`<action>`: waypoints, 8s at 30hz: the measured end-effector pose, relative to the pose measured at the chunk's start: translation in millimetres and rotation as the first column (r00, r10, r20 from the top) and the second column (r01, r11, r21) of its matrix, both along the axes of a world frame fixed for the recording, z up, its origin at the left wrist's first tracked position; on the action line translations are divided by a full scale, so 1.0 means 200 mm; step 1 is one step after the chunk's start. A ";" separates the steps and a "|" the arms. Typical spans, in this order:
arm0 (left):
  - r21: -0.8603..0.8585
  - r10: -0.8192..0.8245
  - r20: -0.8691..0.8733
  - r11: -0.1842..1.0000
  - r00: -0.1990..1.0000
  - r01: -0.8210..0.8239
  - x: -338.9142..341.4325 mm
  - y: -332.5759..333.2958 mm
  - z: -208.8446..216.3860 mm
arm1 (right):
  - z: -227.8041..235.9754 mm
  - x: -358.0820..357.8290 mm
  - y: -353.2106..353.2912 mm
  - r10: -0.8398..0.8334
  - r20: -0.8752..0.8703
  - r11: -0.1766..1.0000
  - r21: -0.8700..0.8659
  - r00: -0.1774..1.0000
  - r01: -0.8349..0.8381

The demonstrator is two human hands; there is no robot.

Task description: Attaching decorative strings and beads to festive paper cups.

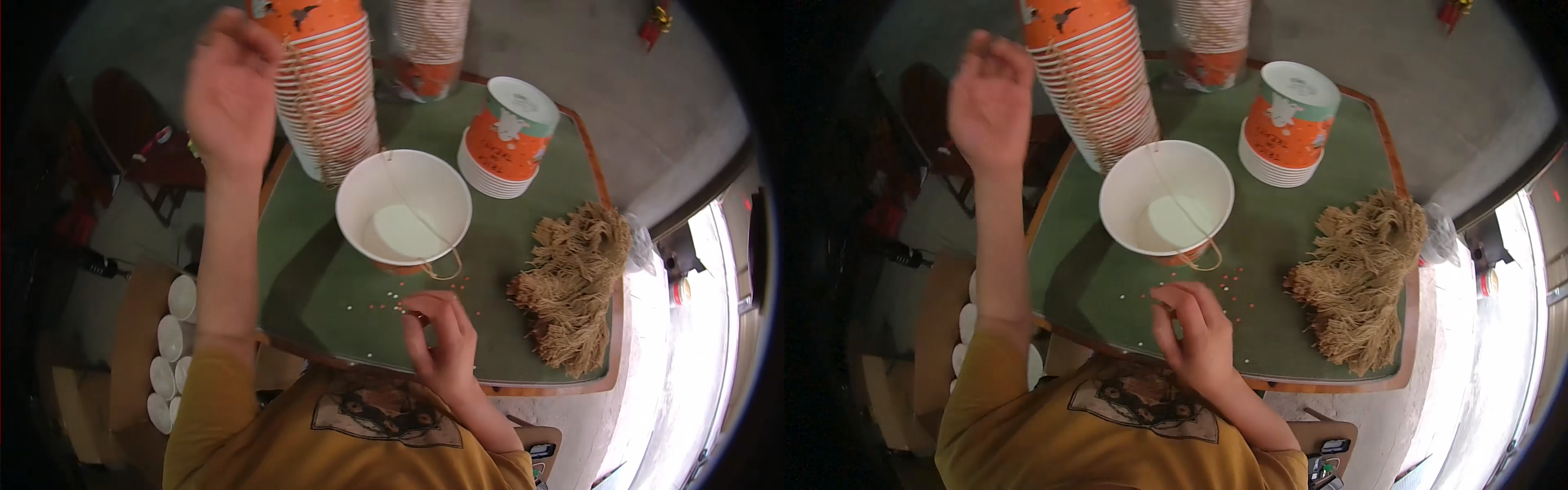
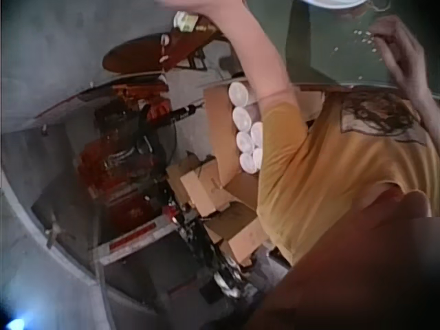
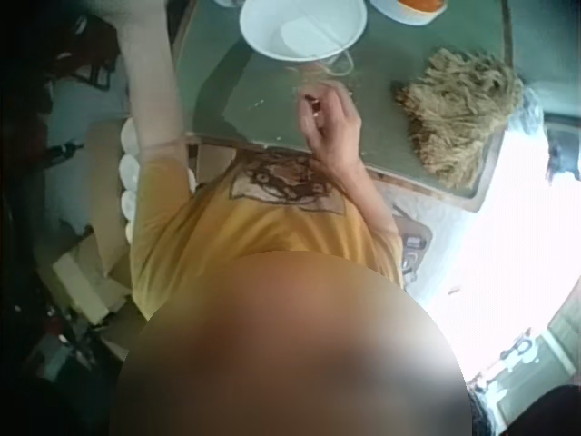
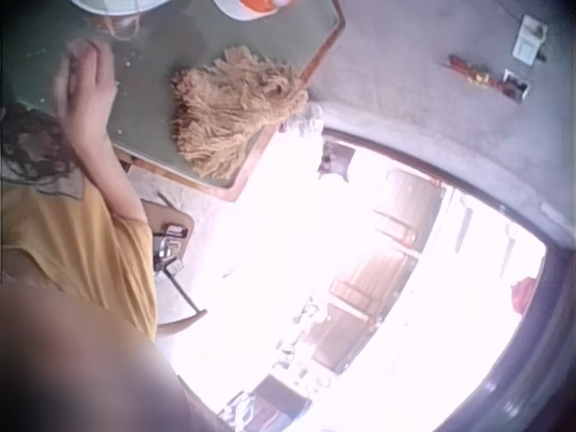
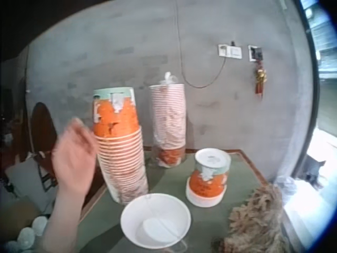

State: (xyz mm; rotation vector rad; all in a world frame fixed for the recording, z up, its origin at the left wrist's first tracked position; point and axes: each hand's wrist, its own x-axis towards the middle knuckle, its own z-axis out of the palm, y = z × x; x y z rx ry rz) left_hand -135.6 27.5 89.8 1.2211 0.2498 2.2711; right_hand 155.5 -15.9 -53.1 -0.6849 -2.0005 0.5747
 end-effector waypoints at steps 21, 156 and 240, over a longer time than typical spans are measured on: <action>0.216 -0.189 0.938 0.975 0.291 -0.061 -0.72 0.02 -0.29 | -0.03 -0.31 -0.33 0.861 -0.359 0.152 -0.496 0.362 -0.855; 0.283 0.654 -0.700 0.623 0.287 -0.729 -0.57 0.17 0.68 | 1.39 -0.75 1.08 0.561 -0.548 0.655 -0.165 0.620 -0.738; -0.572 -0.194 -0.721 0.707 0.665 -0.415 0.50 0.11 -1.02 | 0.52 0.02 1.42 -0.363 0.343 0.908 0.340 0.867 0.246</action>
